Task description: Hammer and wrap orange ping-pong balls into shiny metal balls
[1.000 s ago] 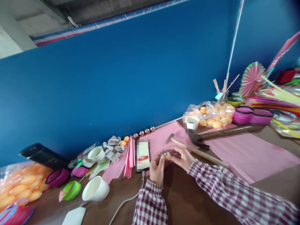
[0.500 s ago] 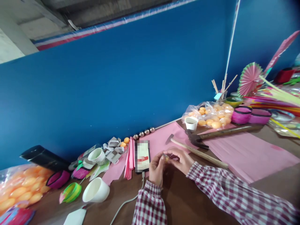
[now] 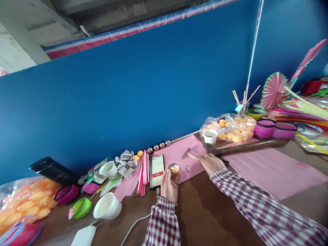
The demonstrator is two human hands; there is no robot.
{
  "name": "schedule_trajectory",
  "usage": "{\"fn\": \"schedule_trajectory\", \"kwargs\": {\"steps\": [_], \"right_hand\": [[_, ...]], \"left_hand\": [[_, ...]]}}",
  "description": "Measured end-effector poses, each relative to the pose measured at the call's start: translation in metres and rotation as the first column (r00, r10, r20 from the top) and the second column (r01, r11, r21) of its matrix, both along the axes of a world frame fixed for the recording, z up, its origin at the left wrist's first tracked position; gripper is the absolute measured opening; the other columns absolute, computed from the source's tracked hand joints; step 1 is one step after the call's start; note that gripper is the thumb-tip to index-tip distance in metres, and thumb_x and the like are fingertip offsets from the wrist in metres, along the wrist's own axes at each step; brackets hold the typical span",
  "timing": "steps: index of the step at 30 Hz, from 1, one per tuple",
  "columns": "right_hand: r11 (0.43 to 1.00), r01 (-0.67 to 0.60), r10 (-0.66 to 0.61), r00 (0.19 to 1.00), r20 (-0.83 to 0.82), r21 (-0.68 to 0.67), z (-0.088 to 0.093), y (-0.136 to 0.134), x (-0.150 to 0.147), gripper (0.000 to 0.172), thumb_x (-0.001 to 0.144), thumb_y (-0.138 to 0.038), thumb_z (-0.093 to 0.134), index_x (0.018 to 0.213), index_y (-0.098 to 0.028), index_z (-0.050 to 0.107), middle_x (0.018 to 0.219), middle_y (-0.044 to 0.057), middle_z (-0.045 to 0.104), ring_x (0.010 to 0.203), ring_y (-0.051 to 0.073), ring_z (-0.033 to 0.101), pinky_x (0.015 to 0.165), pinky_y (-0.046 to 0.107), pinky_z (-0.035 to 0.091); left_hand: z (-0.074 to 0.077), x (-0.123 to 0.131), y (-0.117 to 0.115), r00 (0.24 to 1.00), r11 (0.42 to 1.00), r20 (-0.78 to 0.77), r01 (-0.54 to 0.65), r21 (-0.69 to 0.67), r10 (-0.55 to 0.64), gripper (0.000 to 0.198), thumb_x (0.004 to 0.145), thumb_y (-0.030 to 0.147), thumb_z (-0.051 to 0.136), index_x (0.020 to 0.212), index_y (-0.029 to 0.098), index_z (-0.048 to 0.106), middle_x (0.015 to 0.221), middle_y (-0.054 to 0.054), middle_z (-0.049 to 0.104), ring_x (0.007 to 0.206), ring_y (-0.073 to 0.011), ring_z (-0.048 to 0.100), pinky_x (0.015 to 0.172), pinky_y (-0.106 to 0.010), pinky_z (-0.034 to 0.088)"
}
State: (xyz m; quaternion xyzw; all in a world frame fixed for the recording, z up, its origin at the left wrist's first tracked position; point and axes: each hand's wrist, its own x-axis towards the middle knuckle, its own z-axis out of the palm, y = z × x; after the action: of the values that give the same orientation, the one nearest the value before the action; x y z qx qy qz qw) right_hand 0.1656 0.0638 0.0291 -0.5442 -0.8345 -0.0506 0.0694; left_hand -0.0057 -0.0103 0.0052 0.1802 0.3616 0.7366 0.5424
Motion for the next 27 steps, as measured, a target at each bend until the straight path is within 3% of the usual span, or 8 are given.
{"fn": "schedule_trajectory", "kwargs": {"steps": [6,11,16,22,27], "right_hand": [[0.987,0.050,-0.049,0.999,-0.010,0.150,0.003,-0.005,-0.002,0.030,0.083,-0.010,0.036,0.105,-0.021,0.055,0.085,0.008,0.060,0.080,0.019,0.053,0.057,0.025,0.035],[0.939,-0.063,0.128,0.977,-0.172,0.339,0.006,-0.015,-0.003,0.023,0.088,-0.028,0.037,0.105,-0.026,0.054,0.080,0.003,0.060,0.074,0.014,0.053,0.055,0.024,0.031],[0.851,-0.143,0.277,0.940,-0.200,0.506,0.009,-0.022,-0.004,0.024,0.088,-0.023,0.040,0.107,-0.025,0.055,0.075,0.001,0.061,0.072,0.011,0.054,0.059,0.023,0.031],[0.794,-0.284,0.418,0.897,-0.144,0.537,0.008,-0.023,-0.006,0.026,0.087,-0.024,0.042,0.110,-0.023,0.054,0.072,0.001,0.060,0.067,0.010,0.053,0.057,0.022,0.031],[0.803,-0.211,0.370,0.910,-0.188,0.558,0.008,-0.023,-0.005,0.029,0.087,-0.024,0.043,0.114,-0.024,0.053,0.073,0.001,0.061,0.069,0.010,0.054,0.056,0.022,0.031]], "left_hand": [[-0.005,-0.003,0.001,0.999,0.999,0.017,0.035,0.021,-0.035,0.031,0.071,0.022,0.062,0.102,0.019,0.058,0.092,-0.005,0.065,0.083,-0.0154,0.063,0.081,-0.032,0.048],[-0.007,-0.001,0.005,1.000,1.000,0.009,-0.018,0.018,0.018,0.025,0.070,0.023,0.064,0.094,0.015,0.059,0.089,-0.006,0.065,0.081,-0.0146,0.063,0.078,-0.029,0.049],[-0.009,-0.002,0.008,0.997,0.997,0.033,-0.073,-0.007,0.073,0.023,0.068,0.024,0.065,0.088,0.013,0.060,0.083,-0.008,0.065,0.076,-0.0143,0.063,0.074,-0.028,0.050],[-0.009,-0.002,0.008,0.995,0.995,0.032,-0.099,-0.008,0.099,0.023,0.068,0.024,0.065,0.088,0.014,0.060,0.080,-0.007,0.065,0.076,-0.0144,0.063,0.077,-0.030,0.049],[-0.010,-0.003,0.009,0.995,0.995,0.008,-0.102,0.008,0.102,0.024,0.068,0.025,0.065,0.089,0.014,0.061,0.083,-0.007,0.065,0.076,-0.0134,0.063,0.077,-0.029,0.049]]}}
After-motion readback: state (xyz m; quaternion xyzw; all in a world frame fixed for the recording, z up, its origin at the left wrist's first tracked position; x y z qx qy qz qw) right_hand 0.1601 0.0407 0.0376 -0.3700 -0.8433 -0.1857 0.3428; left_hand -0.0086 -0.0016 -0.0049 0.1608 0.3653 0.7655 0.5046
